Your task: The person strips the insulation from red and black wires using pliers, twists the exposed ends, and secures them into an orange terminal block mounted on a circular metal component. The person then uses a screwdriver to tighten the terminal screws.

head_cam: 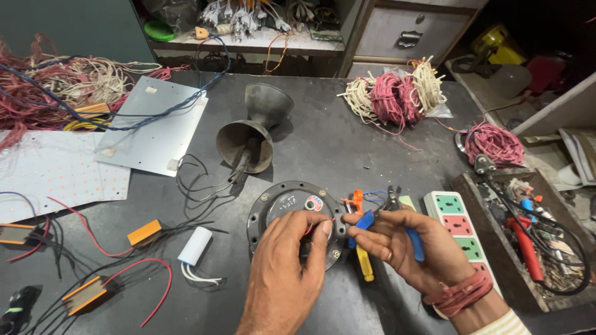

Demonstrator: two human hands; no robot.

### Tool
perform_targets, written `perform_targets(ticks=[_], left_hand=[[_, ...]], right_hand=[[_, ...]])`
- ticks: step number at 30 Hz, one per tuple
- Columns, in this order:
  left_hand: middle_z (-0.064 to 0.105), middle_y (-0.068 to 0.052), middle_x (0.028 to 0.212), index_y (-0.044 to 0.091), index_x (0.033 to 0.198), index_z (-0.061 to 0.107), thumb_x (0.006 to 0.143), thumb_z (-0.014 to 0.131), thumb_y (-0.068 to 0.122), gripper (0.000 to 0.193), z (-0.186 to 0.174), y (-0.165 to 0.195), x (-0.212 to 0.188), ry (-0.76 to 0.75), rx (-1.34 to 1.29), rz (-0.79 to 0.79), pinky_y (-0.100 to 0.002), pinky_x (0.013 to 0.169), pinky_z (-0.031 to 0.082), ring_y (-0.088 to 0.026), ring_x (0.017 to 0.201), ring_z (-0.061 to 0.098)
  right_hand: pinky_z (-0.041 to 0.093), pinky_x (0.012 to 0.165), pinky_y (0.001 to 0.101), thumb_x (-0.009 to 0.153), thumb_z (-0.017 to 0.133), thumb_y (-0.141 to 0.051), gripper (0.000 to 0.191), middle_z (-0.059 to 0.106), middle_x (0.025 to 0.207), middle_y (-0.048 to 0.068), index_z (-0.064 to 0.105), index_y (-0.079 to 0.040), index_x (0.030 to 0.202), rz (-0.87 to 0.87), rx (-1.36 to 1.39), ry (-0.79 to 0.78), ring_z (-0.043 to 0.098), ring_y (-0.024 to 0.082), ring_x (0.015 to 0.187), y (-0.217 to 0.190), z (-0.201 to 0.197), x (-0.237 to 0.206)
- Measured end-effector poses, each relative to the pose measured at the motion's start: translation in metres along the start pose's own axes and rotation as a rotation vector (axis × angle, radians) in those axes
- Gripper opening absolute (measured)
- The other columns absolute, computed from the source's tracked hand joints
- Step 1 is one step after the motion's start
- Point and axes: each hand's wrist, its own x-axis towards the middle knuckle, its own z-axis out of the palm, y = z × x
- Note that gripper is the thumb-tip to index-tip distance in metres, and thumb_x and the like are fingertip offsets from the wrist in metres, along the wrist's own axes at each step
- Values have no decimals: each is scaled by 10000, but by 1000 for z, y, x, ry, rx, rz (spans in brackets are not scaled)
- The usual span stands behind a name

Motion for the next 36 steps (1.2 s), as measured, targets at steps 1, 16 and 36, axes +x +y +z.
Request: perform_targets(ticks=[1,16,36], left_hand=[[724,-99,941,51,1005,676,953,650,181,143,2,0,0,-4,-4,-12,-413,788,517,-298,903,693],[726,-107,957,46,995,670,951,646,176,139,-2,3,0,-19,11,-31,-424,809,513,-313,932,695],[723,-102,927,43,996,671,946,660,172,139,-3,5,0,-14,8,-31,-413,796,518,-295,900,695]], right_hand=[[592,933,437,961,441,-112,389,656,1269,362,530,169,1214,-23,-34,4,699,413,1087,-1,0,-1],[602,890,463,978,491,-81,403,650,1327,272,444,-82,1378,-101,-148,-28,715,392,1086,-3,-15,-3],[645,901,512,957,458,-49,253,508,1453,328,489,196,1015,137,-322,-299,758,459,1037,-26,-48,-21]])
